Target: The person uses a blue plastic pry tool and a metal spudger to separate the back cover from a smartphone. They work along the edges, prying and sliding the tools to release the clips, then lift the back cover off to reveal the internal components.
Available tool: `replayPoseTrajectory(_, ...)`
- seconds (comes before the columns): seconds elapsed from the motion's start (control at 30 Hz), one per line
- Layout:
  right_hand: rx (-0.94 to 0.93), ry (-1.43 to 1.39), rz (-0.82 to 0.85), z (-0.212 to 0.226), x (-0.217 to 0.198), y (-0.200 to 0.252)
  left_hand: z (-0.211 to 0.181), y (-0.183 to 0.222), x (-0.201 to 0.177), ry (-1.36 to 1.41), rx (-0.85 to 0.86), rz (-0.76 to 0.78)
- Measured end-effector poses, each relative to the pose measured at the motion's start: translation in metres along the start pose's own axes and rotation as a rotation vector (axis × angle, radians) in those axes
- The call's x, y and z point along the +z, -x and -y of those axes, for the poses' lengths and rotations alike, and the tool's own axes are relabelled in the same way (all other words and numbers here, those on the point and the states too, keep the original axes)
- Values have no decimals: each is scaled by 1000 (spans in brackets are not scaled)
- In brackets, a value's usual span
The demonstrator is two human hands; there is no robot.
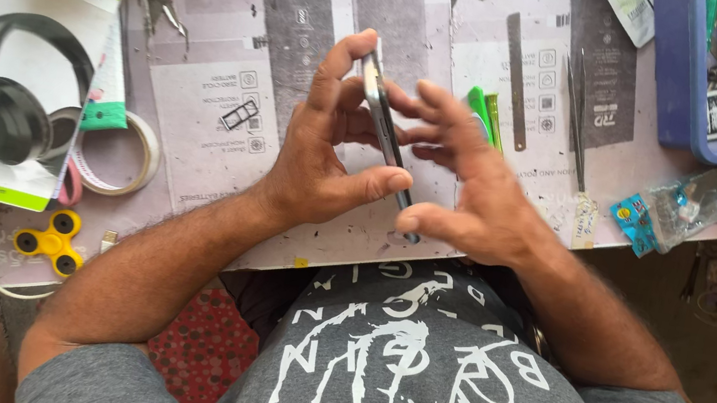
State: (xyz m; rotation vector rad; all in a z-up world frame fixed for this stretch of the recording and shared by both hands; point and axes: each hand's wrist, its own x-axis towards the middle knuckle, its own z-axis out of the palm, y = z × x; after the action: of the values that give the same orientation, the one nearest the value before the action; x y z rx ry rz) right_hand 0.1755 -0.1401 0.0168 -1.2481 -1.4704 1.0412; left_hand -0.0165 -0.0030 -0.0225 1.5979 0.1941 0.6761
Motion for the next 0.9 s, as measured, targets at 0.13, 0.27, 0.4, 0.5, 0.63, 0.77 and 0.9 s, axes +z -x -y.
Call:
replayPoseTrajectory(0.13,-26,25,42,-7,13,-16,-1,-1,-2,-144,89,-99)
replayPoseTrajectory(0.27,32,132,65,-11,10,-28,-10,-12,-7,-334,189,-167)
replayPoseTrajectory(0.4,108,124,136,-12,-4,-34,-19,-25,-24,-564,409,-235)
replayPoseTrajectory(0.5,241,-24,140,-20,-10,-41,-20,-29,-39,-657,472,-141)
replayPoseTrajectory(0.63,271,-55,167,-28,-9,-40,-20,-29,-45,-596,439,-55)
replayPoseTrajectory(0.77,262,-106,193,-32,-9,-37,-20,-30,-49,-553,425,-6)
replayPoseTrajectory(0.9,318,-96,199,-37,-10,-35,-20,-31,-49,-577,428,28)
